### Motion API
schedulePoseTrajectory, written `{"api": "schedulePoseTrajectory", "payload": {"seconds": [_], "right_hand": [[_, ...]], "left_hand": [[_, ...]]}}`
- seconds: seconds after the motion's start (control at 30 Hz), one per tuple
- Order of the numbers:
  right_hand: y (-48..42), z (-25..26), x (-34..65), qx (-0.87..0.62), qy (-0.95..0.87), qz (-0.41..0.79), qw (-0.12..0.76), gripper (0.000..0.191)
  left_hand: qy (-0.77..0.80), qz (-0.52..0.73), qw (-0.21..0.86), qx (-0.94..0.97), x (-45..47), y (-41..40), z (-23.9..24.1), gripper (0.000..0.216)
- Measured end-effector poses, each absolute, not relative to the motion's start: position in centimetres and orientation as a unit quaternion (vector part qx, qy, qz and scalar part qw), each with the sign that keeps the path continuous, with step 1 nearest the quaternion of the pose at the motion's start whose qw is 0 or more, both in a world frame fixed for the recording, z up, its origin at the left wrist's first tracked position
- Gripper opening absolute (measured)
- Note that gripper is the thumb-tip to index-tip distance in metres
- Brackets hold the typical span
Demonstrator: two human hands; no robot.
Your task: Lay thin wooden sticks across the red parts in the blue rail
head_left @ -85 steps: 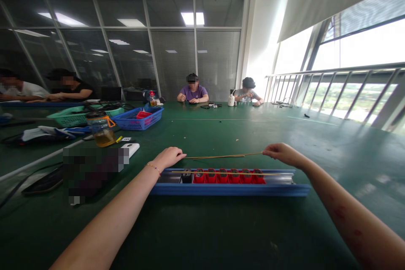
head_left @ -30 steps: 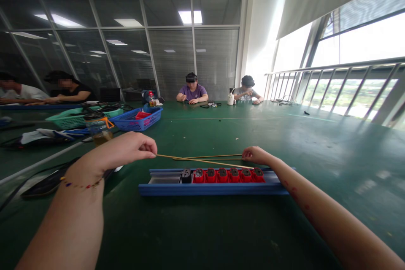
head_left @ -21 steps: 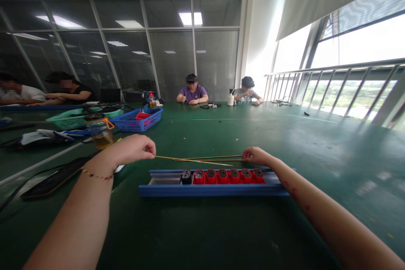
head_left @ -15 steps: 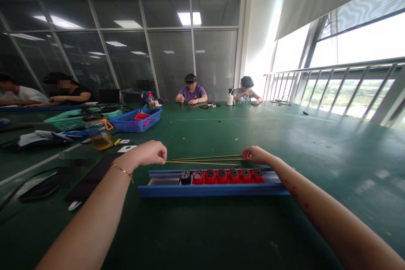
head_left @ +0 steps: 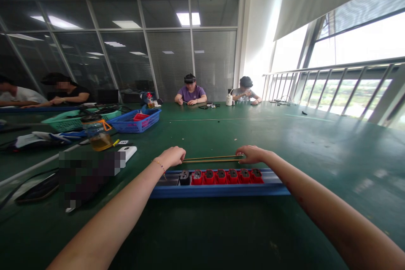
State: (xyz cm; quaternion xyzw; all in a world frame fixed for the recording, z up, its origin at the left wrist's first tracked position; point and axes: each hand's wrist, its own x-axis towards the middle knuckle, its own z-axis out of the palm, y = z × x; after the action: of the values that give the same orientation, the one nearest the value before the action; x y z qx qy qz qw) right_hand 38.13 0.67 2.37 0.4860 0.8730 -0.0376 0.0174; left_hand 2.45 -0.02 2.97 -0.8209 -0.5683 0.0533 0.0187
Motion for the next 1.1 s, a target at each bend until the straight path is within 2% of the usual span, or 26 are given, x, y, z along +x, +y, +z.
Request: {"api": "schedulePoseTrajectory", "payload": {"seconds": [0.27, 0.57, 0.73, 0.87, 0.93, 1.1], "right_hand": [[1.8, 2.9, 35.8, 0.474, 0.875, 0.01, 0.094, 0.036], [1.5, 3.3, 34.8, 0.469, 0.875, 0.008, 0.123, 0.031], [-0.7, 5.1, 36.2, 0.457, 0.887, -0.005, 0.061, 0.018], [-3.9, 7.8, 38.8, 0.451, 0.892, -0.044, 0.001, 0.023], [-5.8, 8.8, 40.0, 0.432, 0.892, -0.119, -0.064, 0.022], [-9.5, 9.3, 41.1, 0.414, 0.873, -0.237, -0.099, 0.036]], "left_hand": [[-0.536, 0.071, 0.042, -0.84, 3.2, 0.9, 3.1, 0.031], [-0.516, 0.095, 0.01, -0.851, 4.2, 1.0, 3.2, 0.024], [-0.498, 0.036, -0.02, -0.866, 3.3, -1.2, 5.2, 0.015], [-0.476, -0.068, -0.129, -0.867, 2.3, -4.3, 8.1, 0.021], [-0.46, -0.088, -0.185, -0.864, 2.1, -6.1, 9.3, 0.027], [-0.439, -0.09, -0.263, -0.855, 2.1, -9.3, 9.8, 0.034]]}}
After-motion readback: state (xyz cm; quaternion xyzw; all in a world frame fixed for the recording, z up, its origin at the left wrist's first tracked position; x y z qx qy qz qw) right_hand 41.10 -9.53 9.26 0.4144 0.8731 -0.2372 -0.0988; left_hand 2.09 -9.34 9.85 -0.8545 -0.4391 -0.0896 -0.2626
